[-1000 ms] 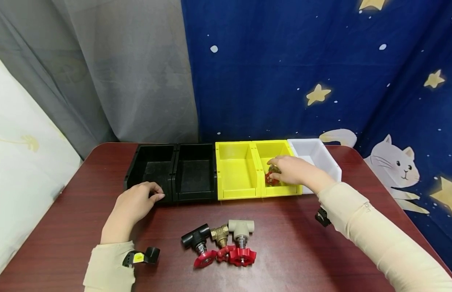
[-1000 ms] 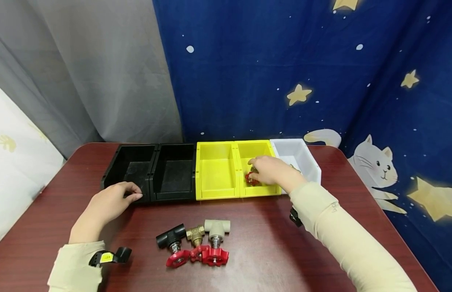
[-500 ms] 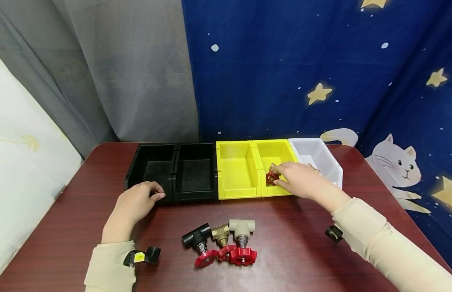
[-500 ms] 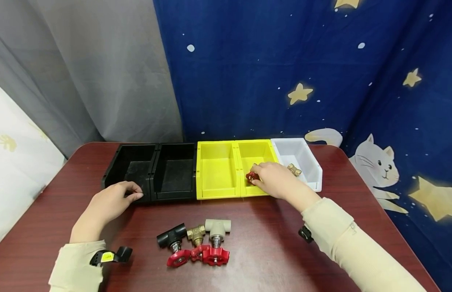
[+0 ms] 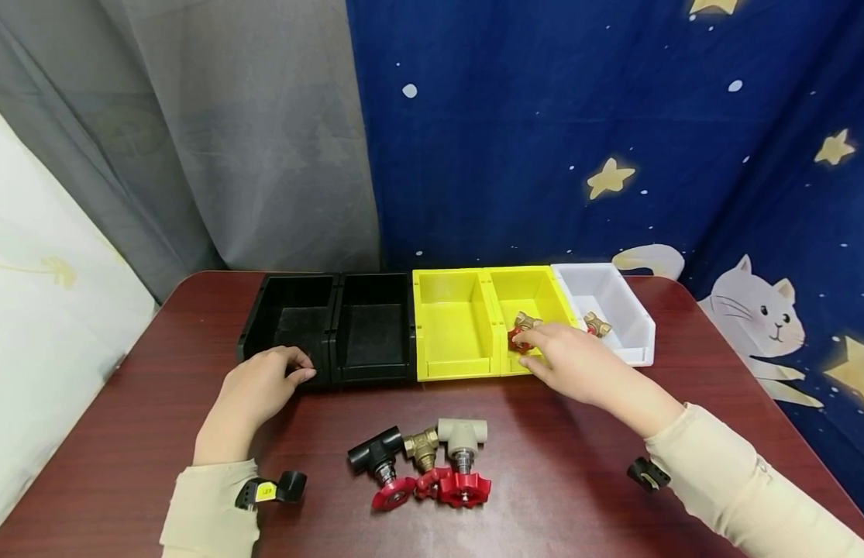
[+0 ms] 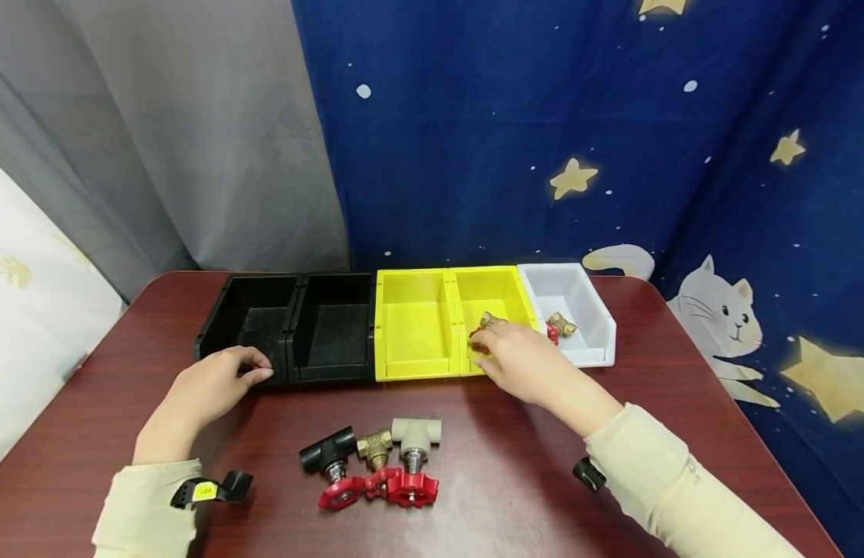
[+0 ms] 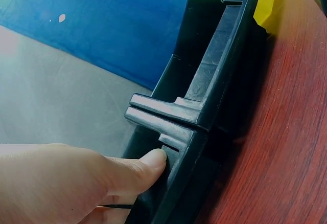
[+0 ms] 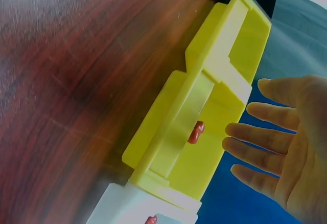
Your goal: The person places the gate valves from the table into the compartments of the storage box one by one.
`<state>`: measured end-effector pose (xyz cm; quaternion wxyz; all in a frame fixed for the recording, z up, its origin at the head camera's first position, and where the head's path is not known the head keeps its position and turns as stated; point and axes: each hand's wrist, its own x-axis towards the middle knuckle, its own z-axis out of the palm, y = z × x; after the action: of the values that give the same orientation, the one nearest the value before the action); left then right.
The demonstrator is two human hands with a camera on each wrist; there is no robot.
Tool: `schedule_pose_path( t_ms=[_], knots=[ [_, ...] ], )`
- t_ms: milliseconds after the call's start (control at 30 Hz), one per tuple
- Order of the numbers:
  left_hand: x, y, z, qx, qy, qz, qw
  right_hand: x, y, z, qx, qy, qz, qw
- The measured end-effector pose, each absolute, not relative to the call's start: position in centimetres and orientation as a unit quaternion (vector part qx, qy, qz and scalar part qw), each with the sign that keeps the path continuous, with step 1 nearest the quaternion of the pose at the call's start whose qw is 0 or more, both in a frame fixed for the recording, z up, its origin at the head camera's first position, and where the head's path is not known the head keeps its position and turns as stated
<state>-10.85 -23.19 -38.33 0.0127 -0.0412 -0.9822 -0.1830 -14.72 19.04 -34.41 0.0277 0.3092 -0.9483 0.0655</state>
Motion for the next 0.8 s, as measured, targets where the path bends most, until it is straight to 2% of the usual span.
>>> schedule_pose_path(
  t_ms=[467,800],
  knots=[
    [-10.9,-23.3,-38.5,-0.042,-0.982,-0.181,0.015,-12.3,17.9,-34.7,0.349,-0.933,0.04,0.078],
    [-10.9,-23.3,-38.6,-0.044,-0.982,-0.182,0.021,-10.7,16.9,-35.3,0.375,-0.922,0.032,0.091]
  ],
)
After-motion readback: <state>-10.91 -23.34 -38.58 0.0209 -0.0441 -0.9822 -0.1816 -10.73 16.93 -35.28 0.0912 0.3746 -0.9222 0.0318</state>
